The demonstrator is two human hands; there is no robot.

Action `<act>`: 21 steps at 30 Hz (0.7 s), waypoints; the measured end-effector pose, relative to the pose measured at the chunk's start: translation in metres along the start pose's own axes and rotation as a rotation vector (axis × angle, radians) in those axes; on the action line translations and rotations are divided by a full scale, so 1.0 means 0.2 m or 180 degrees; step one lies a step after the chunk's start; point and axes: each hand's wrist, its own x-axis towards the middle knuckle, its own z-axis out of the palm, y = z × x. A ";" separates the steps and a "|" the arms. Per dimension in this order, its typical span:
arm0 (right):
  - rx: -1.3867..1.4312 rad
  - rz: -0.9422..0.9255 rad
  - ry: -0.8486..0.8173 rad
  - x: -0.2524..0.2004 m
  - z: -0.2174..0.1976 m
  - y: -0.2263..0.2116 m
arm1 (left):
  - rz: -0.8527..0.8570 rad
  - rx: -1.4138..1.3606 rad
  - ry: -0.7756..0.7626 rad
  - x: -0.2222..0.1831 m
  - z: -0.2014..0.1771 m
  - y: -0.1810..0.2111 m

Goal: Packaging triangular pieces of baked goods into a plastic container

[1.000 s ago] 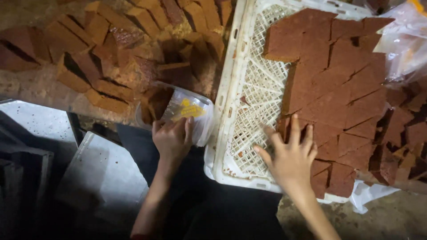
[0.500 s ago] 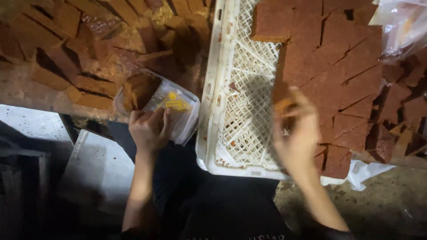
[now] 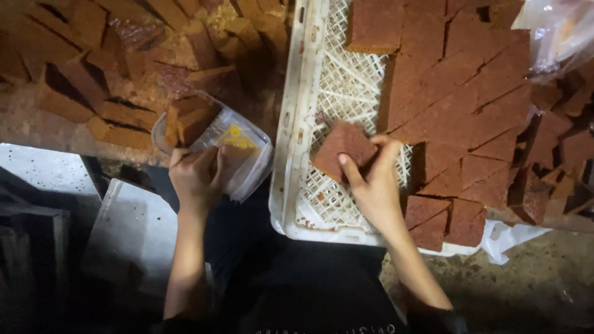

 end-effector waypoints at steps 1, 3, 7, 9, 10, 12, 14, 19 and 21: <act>-0.0147 -0.0208 0.0154 0.00 0.00 -0.01 | -0.0007 0.0011 0.0052 0.00 0.01 0.00; -0.0309 -0.0383 0.0295 0.01 0.02 0.04 | -0.0023 0.0003 0.0070 -0.01 0.01 0.00; -0.1004 -0.1571 0.1311 0.09 -0.02 0.02 | -0.0108 -0.0063 0.0183 0.02 -0.03 0.06; -0.0726 -0.1596 0.1506 0.11 -0.07 -0.06 | -0.0164 -0.0110 0.0248 0.05 -0.03 0.08; -0.1073 -0.1530 0.1441 0.10 -0.06 -0.08 | -0.0150 -0.0134 0.0237 0.04 -0.02 0.07; -0.1434 -0.1467 0.1370 0.06 -0.03 -0.13 | -0.0144 -0.0170 0.0229 0.04 -0.04 0.08; -0.1744 -0.0864 0.0513 0.01 0.01 -0.19 | -0.0093 -0.0281 0.0178 0.06 -0.07 0.09; -0.1162 0.0103 0.0157 0.04 -0.07 -0.26 | -0.0109 -0.0255 0.0197 0.01 -0.05 0.07; -0.1004 0.0267 0.0086 0.07 -0.05 -0.30 | -0.0128 -0.0274 0.0301 0.05 -0.03 0.07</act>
